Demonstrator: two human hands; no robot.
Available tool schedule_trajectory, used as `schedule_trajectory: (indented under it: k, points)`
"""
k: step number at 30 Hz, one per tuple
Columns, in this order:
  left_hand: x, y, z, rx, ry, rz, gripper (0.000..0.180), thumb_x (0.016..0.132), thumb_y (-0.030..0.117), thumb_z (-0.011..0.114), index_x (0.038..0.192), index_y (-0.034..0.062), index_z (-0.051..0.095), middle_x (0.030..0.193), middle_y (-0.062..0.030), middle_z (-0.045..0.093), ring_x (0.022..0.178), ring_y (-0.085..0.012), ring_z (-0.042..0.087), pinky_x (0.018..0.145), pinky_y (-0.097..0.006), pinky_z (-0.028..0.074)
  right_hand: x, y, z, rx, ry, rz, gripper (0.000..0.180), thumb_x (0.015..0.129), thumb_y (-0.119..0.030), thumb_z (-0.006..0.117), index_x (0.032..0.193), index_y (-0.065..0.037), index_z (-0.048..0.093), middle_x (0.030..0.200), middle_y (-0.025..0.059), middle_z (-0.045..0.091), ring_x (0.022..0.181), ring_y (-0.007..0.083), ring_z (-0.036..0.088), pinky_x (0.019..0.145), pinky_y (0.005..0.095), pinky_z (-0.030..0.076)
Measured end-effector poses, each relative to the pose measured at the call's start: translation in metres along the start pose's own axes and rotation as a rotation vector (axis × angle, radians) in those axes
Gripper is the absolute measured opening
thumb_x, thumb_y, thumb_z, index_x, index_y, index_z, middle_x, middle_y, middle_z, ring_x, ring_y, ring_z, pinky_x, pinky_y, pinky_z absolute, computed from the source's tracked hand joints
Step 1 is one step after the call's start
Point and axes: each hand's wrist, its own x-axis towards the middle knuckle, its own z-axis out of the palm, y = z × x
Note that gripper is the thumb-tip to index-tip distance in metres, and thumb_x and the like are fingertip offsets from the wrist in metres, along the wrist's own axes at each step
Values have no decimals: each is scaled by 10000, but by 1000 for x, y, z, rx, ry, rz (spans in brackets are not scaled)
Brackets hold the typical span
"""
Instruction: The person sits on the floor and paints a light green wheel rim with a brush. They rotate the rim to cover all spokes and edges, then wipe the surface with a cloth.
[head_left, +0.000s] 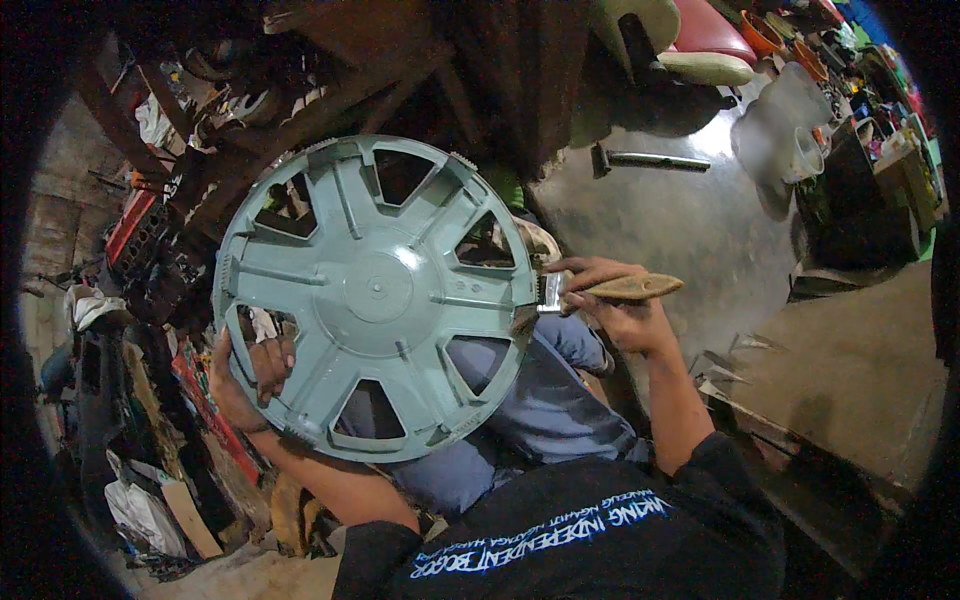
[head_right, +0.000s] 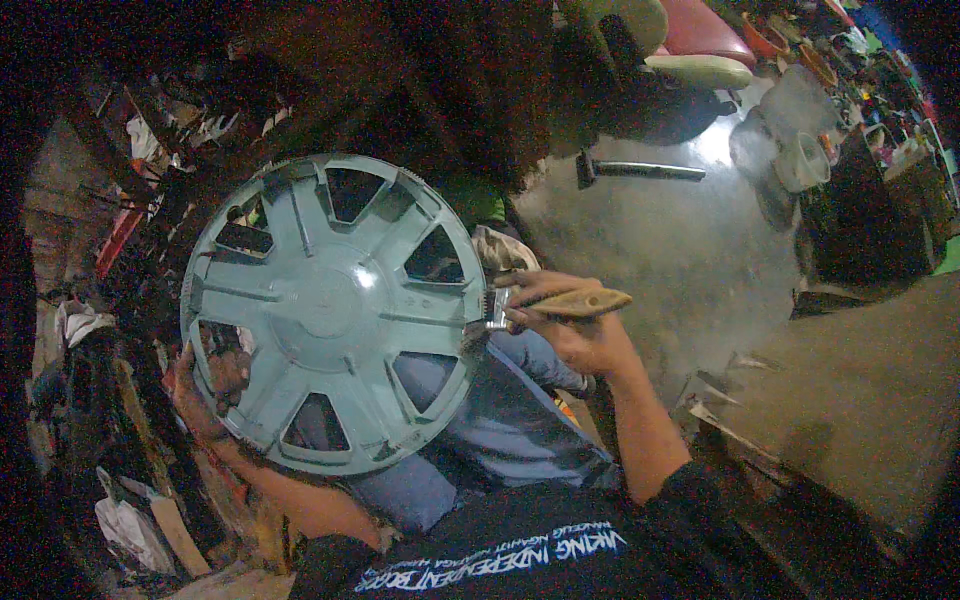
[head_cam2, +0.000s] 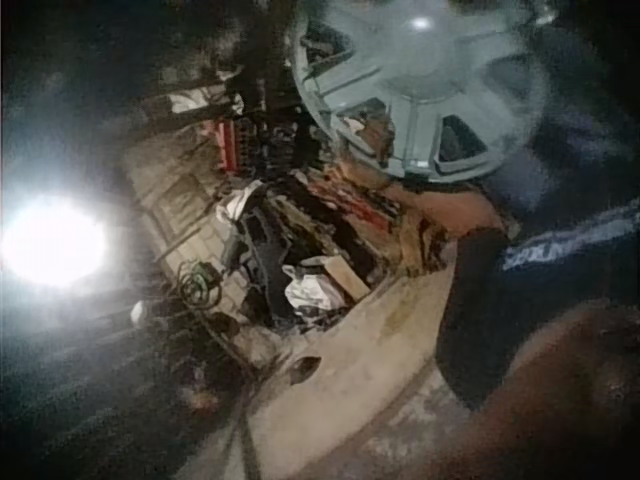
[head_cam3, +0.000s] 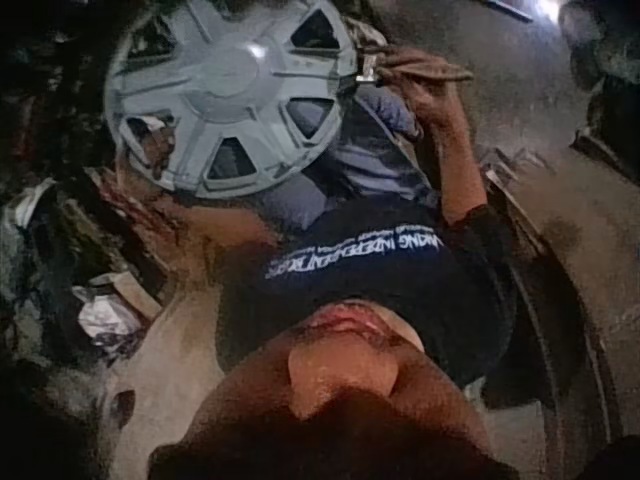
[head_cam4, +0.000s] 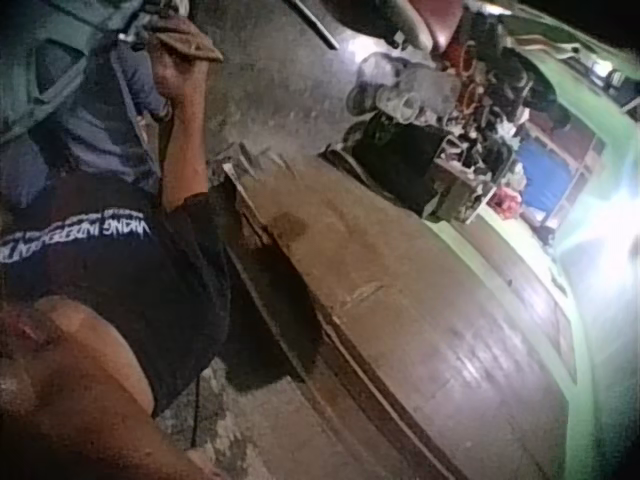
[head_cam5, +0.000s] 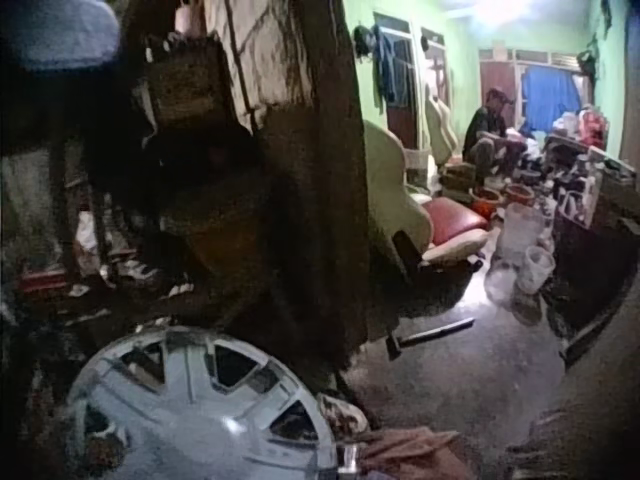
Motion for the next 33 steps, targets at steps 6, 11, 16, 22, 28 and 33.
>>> schedule_trajectory:
  k: [6,11,16,22,28,33]
  points:
    - [1,1,22,109,278,21,438,1055,302,302,803,29,532,402,-3,310,350,-147,267,567,-319,401,35,9,-16,-412,126,-363,273,787,65,678,1017,-70,735,1291,150,647,1087,291,670,921,350,529]
    - [4,-21,-19,342,451,60,432,1055,292,316,800,30,545,406,-20,314,350,-155,268,542,-322,402,34,-7,2,-324,145,-319,224,791,25,705,996,-62,733,1283,156,652,1098,299,666,920,353,521]
    - [-1,-24,-22,197,359,59,421,1055,292,320,815,28,544,415,-23,322,356,-157,278,546,-323,406,-13,-2,-5,-343,8,-190,209,777,-21,747,981,-66,743,1267,164,662,1083,289,674,899,354,529]
    - [-4,-29,-31,156,367,45,409,1054,293,325,833,26,543,424,-27,332,364,-160,289,552,-323,409,-42,-1,-19,-50,-121,-117,128,846,-102,753,964,-56,737,1257,181,662,1060,264,677,868,355,554]
    - [-3,-32,-34,117,358,43,398,1053,293,330,850,25,541,434,-31,341,372,-163,300,557,-324,413,-7,-17,-32,196,22,-111,99,871,-18,704,970,-13,701,1172,222,675,1074,300,654,919,417,532]
    - [-7,-37,-36,89,353,43,388,1052,294,334,865,23,540,442,-33,350,379,-165,310,562,-325,417,22,-26,-35,84,-4,-141,85,891,14,668,973,31,679,1096,181,684,1052,265,671,824,335,558]
